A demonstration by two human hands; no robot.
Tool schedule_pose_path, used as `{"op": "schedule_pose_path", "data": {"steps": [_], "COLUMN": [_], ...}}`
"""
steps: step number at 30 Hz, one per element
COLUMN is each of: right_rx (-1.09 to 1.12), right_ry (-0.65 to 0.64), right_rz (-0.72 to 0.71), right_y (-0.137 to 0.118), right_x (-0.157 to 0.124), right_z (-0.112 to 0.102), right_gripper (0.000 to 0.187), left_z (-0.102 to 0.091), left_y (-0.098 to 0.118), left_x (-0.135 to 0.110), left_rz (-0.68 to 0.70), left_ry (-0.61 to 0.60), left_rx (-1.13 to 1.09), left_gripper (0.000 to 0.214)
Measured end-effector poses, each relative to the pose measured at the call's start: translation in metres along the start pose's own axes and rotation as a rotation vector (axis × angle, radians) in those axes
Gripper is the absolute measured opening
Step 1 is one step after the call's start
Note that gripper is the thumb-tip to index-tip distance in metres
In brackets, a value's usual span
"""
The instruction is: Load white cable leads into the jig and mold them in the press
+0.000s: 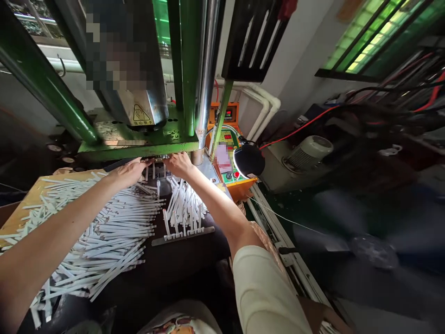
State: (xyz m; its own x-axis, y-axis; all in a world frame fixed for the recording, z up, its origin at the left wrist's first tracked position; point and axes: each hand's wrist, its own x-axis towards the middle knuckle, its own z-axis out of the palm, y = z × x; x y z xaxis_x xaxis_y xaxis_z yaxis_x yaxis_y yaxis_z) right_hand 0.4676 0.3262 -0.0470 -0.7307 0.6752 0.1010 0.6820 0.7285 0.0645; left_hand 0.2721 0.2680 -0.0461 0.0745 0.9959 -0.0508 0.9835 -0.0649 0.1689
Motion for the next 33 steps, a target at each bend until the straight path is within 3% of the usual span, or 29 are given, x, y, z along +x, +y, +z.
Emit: {"op": "schedule_pose_path", "data": {"steps": [2, 4, 7, 9, 12, 14, 17, 21, 27, 33], "right_rx": [0.071, 0.201, 0.396, 0.470, 0.460, 0.383, 0.200, 0.025, 0.013, 0.033], "right_ry": [0.090, 0.213, 0.380, 0.447, 0.378, 0.282, 0.180, 0.224, 0.275, 0.256], "right_rz": [0.018, 0.047, 0.084, 0.125, 0.159, 0.142, 0.119, 0.142, 0.138, 0.165], "right_y": [0.003, 0.008, 0.012, 0.008, -0.007, -0.017, -0.027, -0.032, -0.034, -0.036], "right_x": [-0.030, -0.078, -0.173, -0.239, -0.312, -0.335, -0.338, -0.326, -0.324, -0.325], "right_z": [0.003, 0.012, 0.034, 0.047, 0.057, 0.060, 0.067, 0.077, 0.080, 0.079], "right_gripper": [0.044, 0.044, 0.029, 0.025, 0.045, 0.062, 0.057, 0.060, 0.056, 0.054], "left_z": [0.000, 0.008, 0.037, 0.065, 0.101, 0.117, 0.132, 0.137, 0.140, 0.137], "left_y": [0.005, 0.009, 0.016, 0.020, 0.020, 0.016, 0.007, 0.002, 0.004, 0.010], "left_x": [-0.017, -0.052, -0.139, -0.208, -0.297, -0.330, -0.342, -0.331, -0.332, -0.331], "left_rz": [0.000, 0.089, 0.317, 0.412, 0.415, 0.348, 0.233, 0.136, 0.122, 0.115], "left_ry": [0.045, 0.162, 0.372, 0.465, 0.512, 0.495, 0.420, 0.372, 0.423, 0.430], "left_rx": [0.037, 0.077, 0.063, 0.085, 0.169, 0.241, 0.294, 0.340, 0.402, 0.317], "left_gripper": [0.060, 0.062, 0.054, 0.066, 0.072, 0.072, 0.073, 0.077, 0.076, 0.078]}}
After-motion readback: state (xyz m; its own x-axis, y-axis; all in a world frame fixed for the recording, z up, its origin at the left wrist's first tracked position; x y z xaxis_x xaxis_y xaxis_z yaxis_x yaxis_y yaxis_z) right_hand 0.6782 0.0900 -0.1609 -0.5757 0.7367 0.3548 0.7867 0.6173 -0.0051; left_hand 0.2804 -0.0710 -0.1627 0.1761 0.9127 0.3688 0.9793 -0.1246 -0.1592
